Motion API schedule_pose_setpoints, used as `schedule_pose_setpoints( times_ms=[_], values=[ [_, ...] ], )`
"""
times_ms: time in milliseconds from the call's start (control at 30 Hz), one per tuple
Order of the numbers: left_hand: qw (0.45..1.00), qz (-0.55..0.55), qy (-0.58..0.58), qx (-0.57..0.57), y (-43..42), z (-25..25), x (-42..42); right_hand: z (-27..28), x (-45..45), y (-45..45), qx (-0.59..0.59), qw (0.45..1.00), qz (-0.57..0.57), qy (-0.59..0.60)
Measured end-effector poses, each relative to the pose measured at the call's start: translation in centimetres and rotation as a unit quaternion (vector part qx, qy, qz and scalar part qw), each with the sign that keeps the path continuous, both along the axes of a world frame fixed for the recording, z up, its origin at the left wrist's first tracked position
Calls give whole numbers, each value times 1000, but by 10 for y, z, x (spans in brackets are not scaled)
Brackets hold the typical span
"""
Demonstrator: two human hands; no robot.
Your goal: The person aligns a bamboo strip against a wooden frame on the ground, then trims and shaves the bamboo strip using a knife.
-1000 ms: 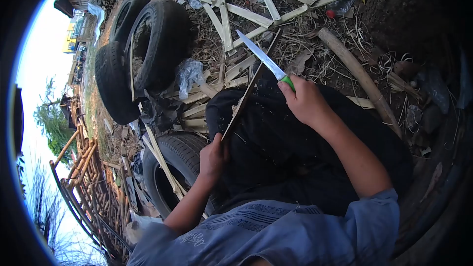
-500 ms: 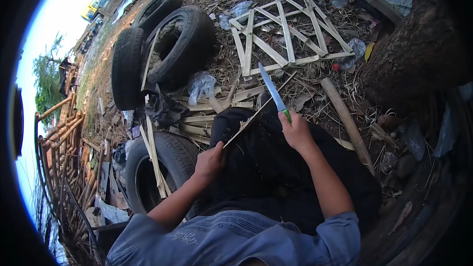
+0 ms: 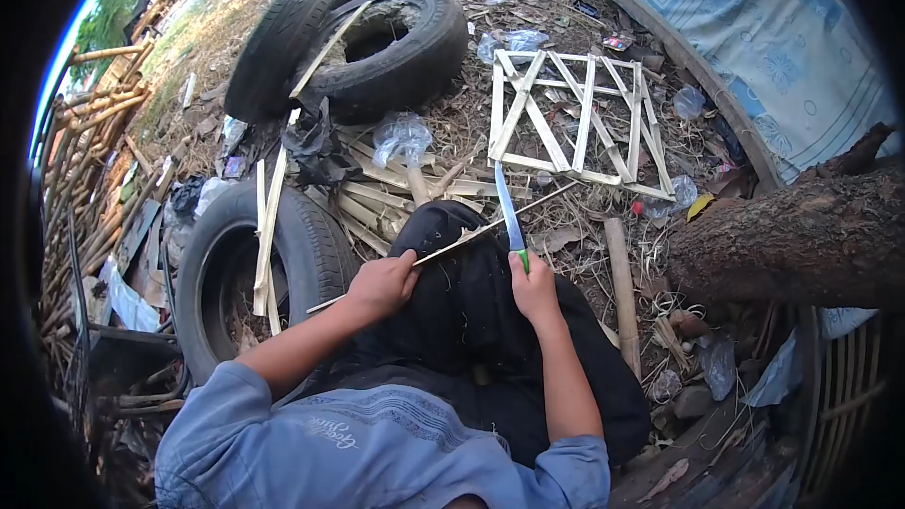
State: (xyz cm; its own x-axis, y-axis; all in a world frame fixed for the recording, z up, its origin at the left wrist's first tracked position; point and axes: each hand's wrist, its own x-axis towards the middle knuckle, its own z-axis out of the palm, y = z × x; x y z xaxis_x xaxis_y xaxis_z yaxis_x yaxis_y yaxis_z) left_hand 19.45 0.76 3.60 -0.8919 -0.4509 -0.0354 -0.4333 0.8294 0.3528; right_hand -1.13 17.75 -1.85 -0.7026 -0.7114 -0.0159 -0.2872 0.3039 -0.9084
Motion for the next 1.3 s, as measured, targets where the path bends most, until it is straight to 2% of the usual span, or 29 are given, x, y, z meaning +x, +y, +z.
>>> schedule_pose_setpoints(
  times_ms=[133,200,233,267,367,400,467,500,533,567,600,633,667,733,867,933,1000,1033,1100,1133,1200,1267,1300],
  values=[
    [998,31,10,45,3,14,-5,-1,-2,6,-15,1000,-7,0],
    [990,52,44,127,0,17,-10,0,-5,12,-37,999,-12,11],
    [979,52,68,184,-1,19,-15,5,-5,16,-40,997,-41,-49],
    [979,51,72,184,-1,22,-21,10,-4,19,-44,990,-71,-110],
    [949,19,73,305,6,46,-41,28,5,29,-71,988,-86,-109],
    [950,10,71,304,10,44,-48,41,11,33,-82,986,-90,-114],
    [859,39,97,500,19,38,-65,68,26,41,-110,965,-84,-225],
    [803,26,132,580,28,40,-73,69,33,44,-148,962,-57,-224],
    [804,16,129,580,37,42,-80,70,38,48,-185,957,-28,-221],
    [745,26,168,645,46,45,-86,65,40,52,-208,947,17,-244],
    [680,39,204,704,54,48,-91,66,45,54,-211,947,14,-242],
    [656,49,214,722,59,46,-96,68,51,55,-238,938,41,-249],
    [658,46,213,721,63,46,-101,72,54,56,-265,927,70,-255],
    [567,39,269,777,70,48,-107,78,53,60,-257,928,66,-262],
    [563,4,295,772,80,59,-111,73,44,63,-285,915,56,-278],
    [552,-26,281,785,76,57,-111,77,41,67,-288,888,65,-353],
    [703,-74,233,668,75,59,-112,71,39,68,-320,877,66,-352],
    [707,-76,224,667,75,62,-109,68,39,69,-346,868,69,-350],
    [772,-124,115,613,74,67,-104,66,35,69,-350,863,49,-360],
    [773,-129,105,612,72,60,-102,66,33,70,-349,862,36,-367],
    [734,-135,37,664,69,40,-96,59,30,71,-353,868,23,-348],
    [737,-135,27,661,72,31,-92,57,30,70,-353,867,12,-352],
    [737,-120,59,663,75,29,-92,54,31,68,-356,864,15,-355]
  ],
)
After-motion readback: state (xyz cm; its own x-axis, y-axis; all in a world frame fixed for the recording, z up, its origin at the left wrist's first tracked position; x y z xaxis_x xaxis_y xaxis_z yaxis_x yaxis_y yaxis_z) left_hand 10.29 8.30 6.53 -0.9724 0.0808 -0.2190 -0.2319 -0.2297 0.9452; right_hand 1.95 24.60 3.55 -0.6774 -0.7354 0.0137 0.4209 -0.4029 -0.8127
